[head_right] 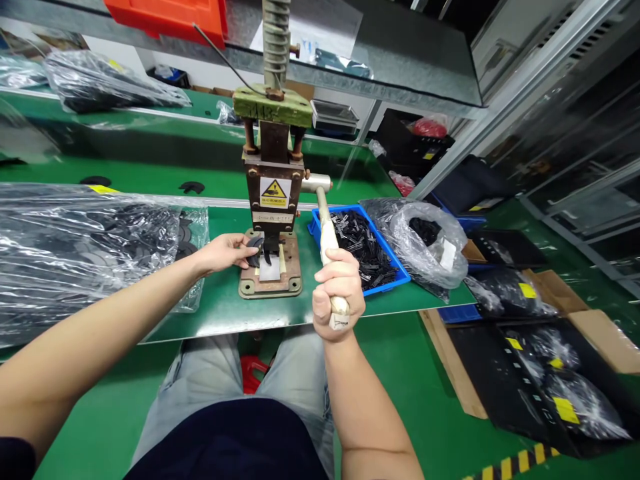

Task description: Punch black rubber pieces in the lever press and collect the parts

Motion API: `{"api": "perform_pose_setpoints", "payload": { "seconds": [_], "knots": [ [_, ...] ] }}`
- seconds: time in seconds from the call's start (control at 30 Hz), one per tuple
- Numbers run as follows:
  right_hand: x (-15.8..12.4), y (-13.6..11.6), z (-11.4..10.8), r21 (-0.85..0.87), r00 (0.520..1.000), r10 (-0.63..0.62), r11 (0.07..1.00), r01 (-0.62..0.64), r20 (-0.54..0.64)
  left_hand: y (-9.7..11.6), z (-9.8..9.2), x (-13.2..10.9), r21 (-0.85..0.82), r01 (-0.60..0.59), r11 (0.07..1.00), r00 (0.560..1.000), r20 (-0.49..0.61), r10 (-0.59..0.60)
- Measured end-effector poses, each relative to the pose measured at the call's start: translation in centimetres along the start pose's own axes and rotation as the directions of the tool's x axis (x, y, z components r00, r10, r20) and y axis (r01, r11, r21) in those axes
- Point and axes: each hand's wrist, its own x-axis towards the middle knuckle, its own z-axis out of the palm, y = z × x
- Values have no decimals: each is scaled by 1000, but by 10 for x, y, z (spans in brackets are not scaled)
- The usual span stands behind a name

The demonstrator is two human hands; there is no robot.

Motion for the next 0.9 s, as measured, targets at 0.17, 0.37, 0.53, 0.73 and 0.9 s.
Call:
{"api": "perform_pose_setpoints", "payload": {
  "seconds": [0.17,0.37,0.53,0.73,0.9],
  "knots": [
    [0,0,0,-27,1000,11,1000,-11,9,0,1,1,-2,24,1000,1000,-18,-24],
    [-1,-1,2,-16,1000,12,1000,-13,-17,12,4,3,-18,136,991,991,15,-136],
    [-1,0,3,-9,1000,11,1000,-12,-27,20,5,6,-5,222,975,974,52,-222],
    [1,0,3,-12,1000,0,1000,-1,-24,25,7,10,19,235,972,967,94,-236],
    [1,-1,-1,-10,1000,-4,1000,4,23,20,8,6,-26,147,989,984,103,-144]
  ]
}}
